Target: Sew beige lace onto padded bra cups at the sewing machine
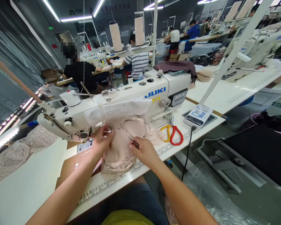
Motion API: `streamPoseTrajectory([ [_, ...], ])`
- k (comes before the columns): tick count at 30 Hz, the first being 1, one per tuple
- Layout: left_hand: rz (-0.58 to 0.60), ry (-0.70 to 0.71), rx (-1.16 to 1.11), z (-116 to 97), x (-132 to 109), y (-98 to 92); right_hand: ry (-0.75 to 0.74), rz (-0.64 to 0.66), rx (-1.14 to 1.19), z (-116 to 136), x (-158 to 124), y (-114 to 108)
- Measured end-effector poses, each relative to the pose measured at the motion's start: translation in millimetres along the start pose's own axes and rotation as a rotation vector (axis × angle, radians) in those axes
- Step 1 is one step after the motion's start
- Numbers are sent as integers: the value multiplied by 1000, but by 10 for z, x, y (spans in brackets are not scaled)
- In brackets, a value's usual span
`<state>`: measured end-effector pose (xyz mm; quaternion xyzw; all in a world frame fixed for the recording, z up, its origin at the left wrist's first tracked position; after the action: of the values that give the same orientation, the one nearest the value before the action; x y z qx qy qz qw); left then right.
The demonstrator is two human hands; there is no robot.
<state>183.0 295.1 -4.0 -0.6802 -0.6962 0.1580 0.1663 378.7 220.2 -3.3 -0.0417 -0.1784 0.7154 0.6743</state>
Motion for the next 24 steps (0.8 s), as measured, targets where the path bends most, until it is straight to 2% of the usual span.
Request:
streamPoseTrajectory([
  [3, 138, 21, 101, -18, -90, 138, -43, -48, 25, 10, 34, 37],
  [5, 185, 69, 139, -114, -115, 209, -70, -105, 31, 9, 58, 15],
  [11, 129, 240, 130, -469, -207, 191, 29, -126, 248, -91, 164, 7],
  [17, 136, 271, -96, -635, -314, 100, 118, -147, 373, -143, 184, 14],
  [19, 217, 269, -232, -716, -396, 75, 138, -151, 396, -144, 167, 18],
  [21, 372, 234, -434, -788, -541, 43, 142, -166, 400, -152, 150, 5],
  [23, 518, 165, -629, -809, -743, -55, 128, -191, 382, -174, 140, -36],
  [24, 553, 132, -684, -784, -851, -145, 117, -200, 370, -188, 137, -64],
])
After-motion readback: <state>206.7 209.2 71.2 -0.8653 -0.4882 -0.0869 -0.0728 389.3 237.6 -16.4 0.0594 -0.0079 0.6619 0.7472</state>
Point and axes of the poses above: each hand's wrist, its own x-axis towards the middle knuckle, its own y-axis out of the palm, z = x × y, the point moved 8 cm from there along x, towards the middle knuckle, and after that the axes turned 10 degrees about x, right-handed, at the moved point
